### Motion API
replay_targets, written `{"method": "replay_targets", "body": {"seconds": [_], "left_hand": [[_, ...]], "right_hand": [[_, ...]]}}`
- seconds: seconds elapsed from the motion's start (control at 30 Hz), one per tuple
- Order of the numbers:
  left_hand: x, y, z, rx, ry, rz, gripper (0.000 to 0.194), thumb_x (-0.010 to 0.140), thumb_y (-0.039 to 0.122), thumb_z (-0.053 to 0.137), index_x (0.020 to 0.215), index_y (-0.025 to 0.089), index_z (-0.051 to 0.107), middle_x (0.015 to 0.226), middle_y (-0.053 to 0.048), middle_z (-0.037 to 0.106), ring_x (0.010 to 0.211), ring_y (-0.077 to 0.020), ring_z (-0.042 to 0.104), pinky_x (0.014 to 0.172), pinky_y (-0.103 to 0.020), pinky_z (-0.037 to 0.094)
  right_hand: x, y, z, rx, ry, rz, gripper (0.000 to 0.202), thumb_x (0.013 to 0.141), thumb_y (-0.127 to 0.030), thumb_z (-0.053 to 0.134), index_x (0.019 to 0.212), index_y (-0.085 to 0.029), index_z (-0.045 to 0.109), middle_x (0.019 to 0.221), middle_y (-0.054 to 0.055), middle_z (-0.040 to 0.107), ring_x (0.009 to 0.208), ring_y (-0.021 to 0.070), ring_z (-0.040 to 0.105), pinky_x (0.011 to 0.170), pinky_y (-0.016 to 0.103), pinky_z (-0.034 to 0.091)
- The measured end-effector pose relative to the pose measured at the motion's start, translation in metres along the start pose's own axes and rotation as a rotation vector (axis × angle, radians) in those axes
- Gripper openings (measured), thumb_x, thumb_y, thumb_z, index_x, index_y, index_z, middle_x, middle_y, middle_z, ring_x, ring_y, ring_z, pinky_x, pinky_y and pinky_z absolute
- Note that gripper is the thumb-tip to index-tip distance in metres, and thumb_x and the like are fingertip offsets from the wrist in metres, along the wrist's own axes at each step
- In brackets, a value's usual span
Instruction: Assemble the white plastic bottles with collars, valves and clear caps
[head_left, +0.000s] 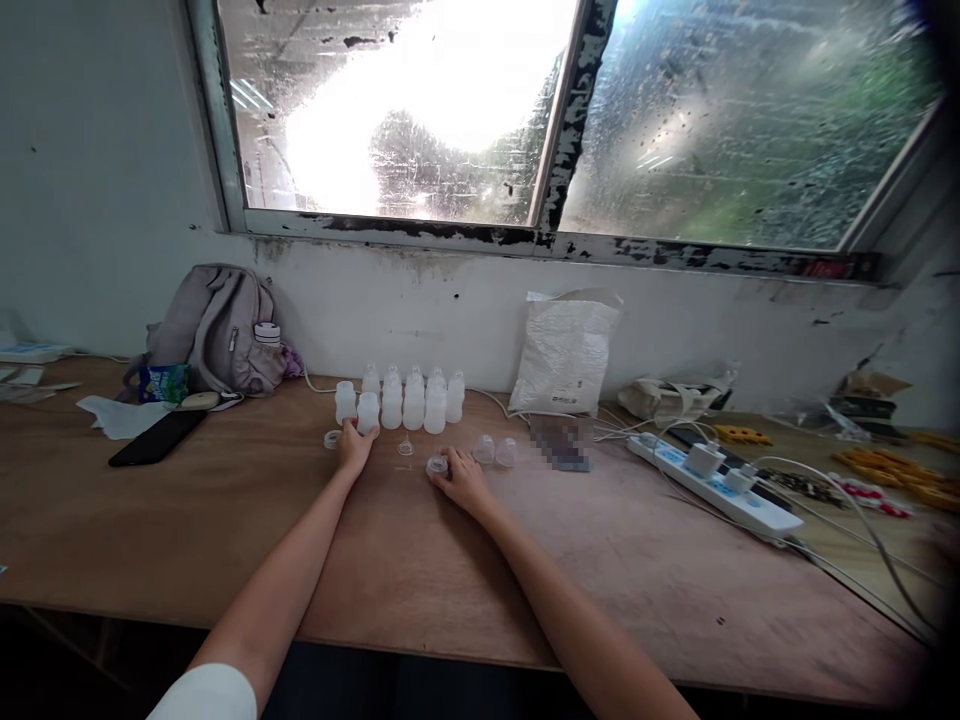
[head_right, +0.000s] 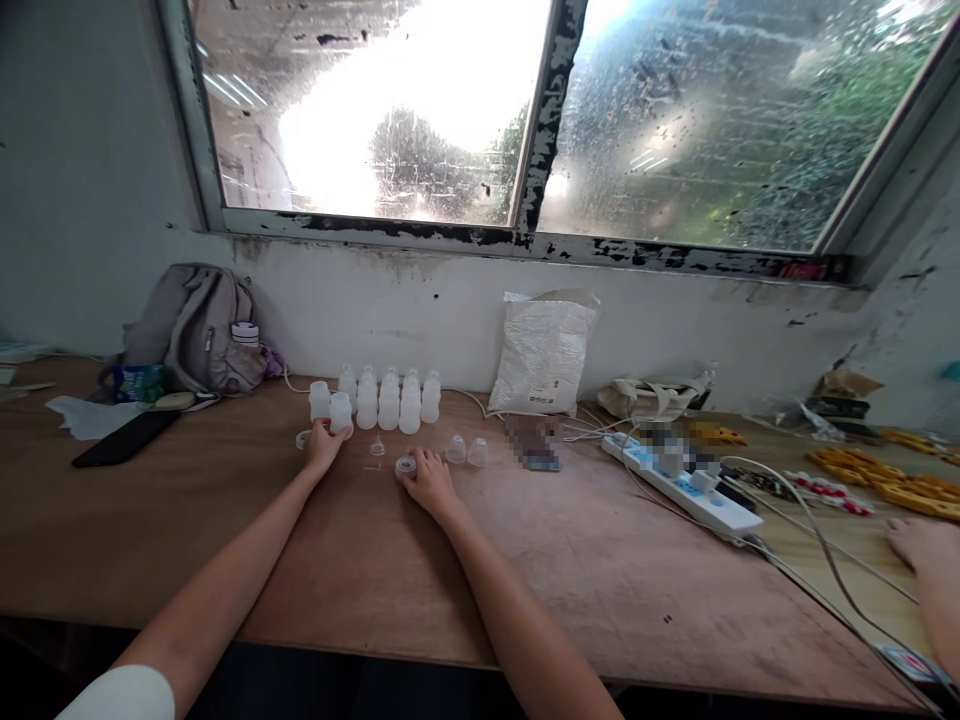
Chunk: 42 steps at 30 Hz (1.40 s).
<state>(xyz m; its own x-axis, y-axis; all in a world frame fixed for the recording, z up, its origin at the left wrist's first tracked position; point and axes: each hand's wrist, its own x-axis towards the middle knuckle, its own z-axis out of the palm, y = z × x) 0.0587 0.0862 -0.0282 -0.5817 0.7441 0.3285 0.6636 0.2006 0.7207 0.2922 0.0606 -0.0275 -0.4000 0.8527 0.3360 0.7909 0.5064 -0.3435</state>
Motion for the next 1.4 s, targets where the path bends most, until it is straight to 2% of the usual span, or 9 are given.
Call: {"method": "replay_targets", "body": {"seconds": [0.43, 0.73, 0.83, 0.93, 1.03, 1.13, 1.27, 1.33, 1.4], "left_hand": [[0.019, 0.008, 0.015, 0.001, 0.021, -0.019, 0.043, 0.070, 0.039, 0.054, 0.101, 0.011, 0.042, 0.085, -0.019, 0.063, 0.087, -0.0342, 0.058, 0.068, -0.039, 0.041], [0.025, 0.005, 0.023, -0.073, 0.073, -0.070, 0.046, 0.070, 0.037, 0.055, 0.104, 0.011, 0.039, 0.082, -0.017, 0.062, 0.087, -0.0342, 0.058, 0.069, -0.040, 0.041], [0.023, 0.004, 0.022, -0.128, 0.083, -0.069, 0.046, 0.070, 0.036, 0.056, 0.105, 0.011, 0.039, 0.076, -0.013, 0.062, 0.081, -0.0324, 0.059, 0.066, -0.039, 0.042], [0.019, 0.005, 0.018, -0.192, 0.095, -0.059, 0.037, 0.073, 0.035, 0.050, 0.102, 0.013, 0.042, 0.073, -0.009, 0.061, 0.074, -0.0272, 0.061, 0.064, -0.036, 0.043], [0.007, 0.010, 0.017, -0.259, 0.098, -0.034, 0.027, 0.078, 0.031, 0.041, 0.099, 0.015, 0.044, 0.075, -0.007, 0.059, 0.067, -0.0211, 0.060, 0.062, -0.032, 0.043], [-0.016, 0.023, 0.019, -0.338, 0.044, 0.041, 0.025, 0.080, 0.030, 0.034, 0.097, 0.015, 0.046, 0.077, -0.007, 0.059, 0.063, -0.0171, 0.059, 0.057, -0.029, 0.044], [-0.055, 0.045, 0.020, -0.430, -0.115, 0.240, 0.021, 0.076, 0.030, 0.044, 0.090, 0.017, 0.052, 0.077, -0.004, 0.060, 0.068, -0.0154, 0.059, 0.059, -0.026, 0.046], [-0.071, 0.054, 0.017, -0.453, -0.210, 0.357, 0.019, 0.071, 0.026, 0.052, 0.088, 0.018, 0.055, 0.082, -0.004, 0.060, 0.072, -0.0148, 0.058, 0.063, -0.025, 0.046], [-0.080, 0.060, 0.013, -0.447, -0.341, 0.554, 0.029, 0.065, 0.020, 0.057, 0.094, 0.019, 0.055, 0.093, -0.005, 0.058, 0.083, -0.0164, 0.057, 0.069, -0.027, 0.046]], "right_hand": [[-0.002, -0.002, 0.000, 0.007, 0.024, 0.003, 0.041, 0.073, -0.035, 0.054, 0.109, -0.019, 0.044, 0.106, 0.009, 0.053, 0.099, 0.0214, 0.048, 0.079, 0.031, 0.034], [-0.004, -0.005, -0.004, -0.002, 0.018, -0.003, 0.041, 0.072, -0.037, 0.056, 0.108, -0.021, 0.045, 0.104, 0.008, 0.054, 0.098, 0.0218, 0.047, 0.079, 0.031, 0.034], [-0.003, -0.005, -0.002, 0.033, 0.051, -0.012, 0.036, 0.074, -0.040, 0.054, 0.105, -0.021, 0.049, 0.099, 0.008, 0.054, 0.094, 0.0207, 0.049, 0.078, 0.030, 0.036], [0.000, -0.004, 0.000, 0.117, 0.131, -0.007, 0.023, 0.076, -0.033, 0.051, 0.095, -0.020, 0.055, 0.093, 0.007, 0.053, 0.084, 0.0172, 0.052, 0.073, 0.027, 0.038], [0.004, -0.003, 0.002, 0.239, 0.204, -0.001, 0.014, 0.076, -0.027, 0.050, 0.086, -0.018, 0.055, 0.078, 0.004, 0.055, 0.071, 0.0147, 0.052, 0.066, 0.025, 0.039], [0.006, -0.003, 0.002, 0.338, 0.253, 0.005, 0.011, 0.074, -0.023, 0.048, 0.082, -0.016, 0.054, 0.067, 0.002, 0.055, 0.063, 0.0142, 0.052, 0.062, 0.024, 0.040], [0.006, -0.004, -0.002, 0.409, 0.280, 0.006, 0.010, 0.072, -0.018, 0.046, 0.076, -0.017, 0.054, 0.070, 0.004, 0.060, 0.063, 0.0146, 0.054, 0.062, 0.025, 0.041], [0.006, -0.004, -0.003, 0.432, 0.296, 0.007, 0.013, 0.071, -0.017, 0.044, 0.077, -0.017, 0.055, 0.074, 0.005, 0.062, 0.065, 0.0151, 0.055, 0.062, 0.026, 0.042], [0.007, -0.003, -0.004, 0.447, 0.313, 0.014, 0.016, 0.070, -0.015, 0.041, 0.078, -0.017, 0.055, 0.074, 0.005, 0.062, 0.066, 0.0155, 0.055, 0.063, 0.026, 0.043]]}}
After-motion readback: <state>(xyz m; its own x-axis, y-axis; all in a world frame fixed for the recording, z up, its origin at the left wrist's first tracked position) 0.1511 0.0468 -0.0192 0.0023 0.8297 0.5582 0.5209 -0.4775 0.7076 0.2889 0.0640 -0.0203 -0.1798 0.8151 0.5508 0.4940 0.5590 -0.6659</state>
